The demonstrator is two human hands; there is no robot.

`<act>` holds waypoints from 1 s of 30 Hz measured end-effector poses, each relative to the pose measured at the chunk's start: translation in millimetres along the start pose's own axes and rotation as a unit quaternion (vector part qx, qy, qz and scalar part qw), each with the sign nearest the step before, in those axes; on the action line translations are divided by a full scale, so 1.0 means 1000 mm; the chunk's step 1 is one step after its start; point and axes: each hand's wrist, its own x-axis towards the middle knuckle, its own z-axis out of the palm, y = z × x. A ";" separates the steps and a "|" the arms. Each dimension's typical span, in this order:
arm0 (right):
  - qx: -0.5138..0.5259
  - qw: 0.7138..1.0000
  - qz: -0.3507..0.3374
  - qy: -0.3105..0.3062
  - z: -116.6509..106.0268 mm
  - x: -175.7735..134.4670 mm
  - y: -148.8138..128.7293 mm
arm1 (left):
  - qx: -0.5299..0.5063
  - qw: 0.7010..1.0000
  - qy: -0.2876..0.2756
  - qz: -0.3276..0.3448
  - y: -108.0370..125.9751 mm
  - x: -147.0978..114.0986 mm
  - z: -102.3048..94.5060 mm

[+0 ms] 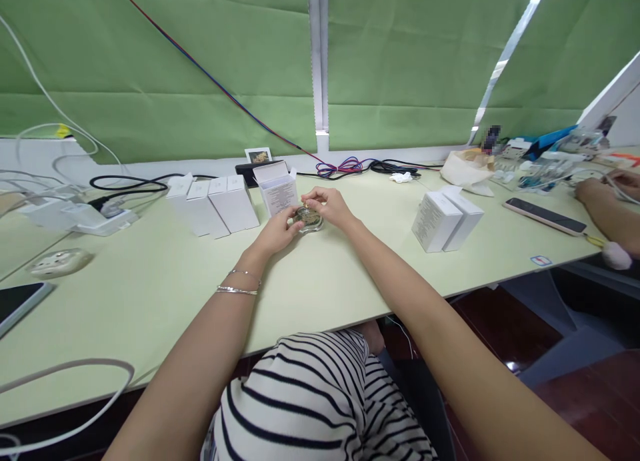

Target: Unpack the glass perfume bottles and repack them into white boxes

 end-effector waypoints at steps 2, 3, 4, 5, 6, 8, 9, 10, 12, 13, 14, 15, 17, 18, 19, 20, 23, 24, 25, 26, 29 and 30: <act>-0.010 1.000 -0.008 -0.005 -0.001 0.000 -0.001 | 0.001 1.000 0.001 0.002 -0.001 0.000 0.000; -0.017 1.000 -0.013 -0.006 -0.002 0.000 -0.002 | 0.002 1.000 0.001 0.003 -0.001 0.000 0.000; -0.025 0.999 -0.018 -0.007 -0.002 0.000 -0.003 | 0.003 1.000 0.001 0.003 -0.001 0.001 0.000; -0.034 0.999 -0.023 -0.008 -0.002 0.000 -0.003 | 0.003 1.000 0.000 0.002 -0.001 0.001 0.000; -0.041 0.999 -0.026 -0.008 -0.002 0.000 -0.004 | 0.003 1.000 0.000 0.002 -0.001 0.001 0.000; -0.052 0.998 -0.033 -0.008 -0.002 0.000 -0.004 | 0.002 1.000 -0.001 0.001 -0.001 0.001 0.000; -0.055 0.998 -0.037 -0.008 -0.002 -0.001 -0.003 | 0.001 1.000 -0.003 0.000 -0.001 0.001 0.000; -0.057 0.998 -0.041 -0.008 -0.002 -0.001 -0.003 | 0.000 1.000 -0.004 0.000 -0.001 0.001 0.000; -0.060 0.997 -0.046 -0.008 -0.001 -0.001 -0.002 | 0.001 1.000 -0.002 -0.001 -0.001 0.001 0.000; -0.063 0.997 -0.047 -0.008 -0.001 -0.001 -0.002 | 0.001 1.000 0.000 0.000 -0.002 0.001 0.000; -0.068 0.997 -0.047 -0.008 -0.001 -0.002 -0.002 | 0.001 1.000 0.003 0.001 -0.002 0.001 0.001; -0.075 0.996 -0.049 -0.007 0.000 -0.002 -0.002 | 0.001 1.000 0.005 0.003 -0.002 0.001 0.001; -0.092 0.994 -0.057 -0.007 0.000 -0.003 -0.002 | 0.001 1.000 0.008 0.005 -0.003 0.002 0.001; -0.101 0.993 -0.063 -0.007 0.000 -0.003 -0.003 | 0.001 1.000 0.008 0.005 -0.004 0.002 0.002; -0.108 0.992 -0.069 -0.006 0.000 -0.004 -0.003 | 0.002 1.000 0.008 0.005 -0.004 0.002 0.002; -0.112 0.991 -0.073 -0.005 0.000 -0.004 -0.003 | 0.003 1.000 0.008 0.004 -0.004 0.002 0.002; -0.098 0.993 -0.067 -0.001 0.001 -0.004 -0.003 | 0.004 1.000 0.005 0.003 -0.003 0.002 0.001; -0.085 0.995 -0.059 0.000 0.001 -0.004 -0.002 | 0.003 1.000 0.004 0.003 -0.003 0.001 0.001; -0.070 0.996 -0.051 0.000 0.001 -0.004 -0.001 | 0.001 1.000 0.003 0.002 -0.003 0.001 0.001; -0.056 0.998 -0.041 -0.002 0.001 -0.004 0.000 | -0.001 1.000 0.003 0.001 -0.002 0.001 0.001; -0.031 0.999 -0.024 -0.008 0.000 -0.003 0.001 | -0.001 1.000 0.002 0.002 -0.002 0.001 0.001; -0.031 0.999 -0.024 -0.009 0.000 -0.002 0.001 | 0.001 1.000 0.004 0.003 -0.002 0.001 0.001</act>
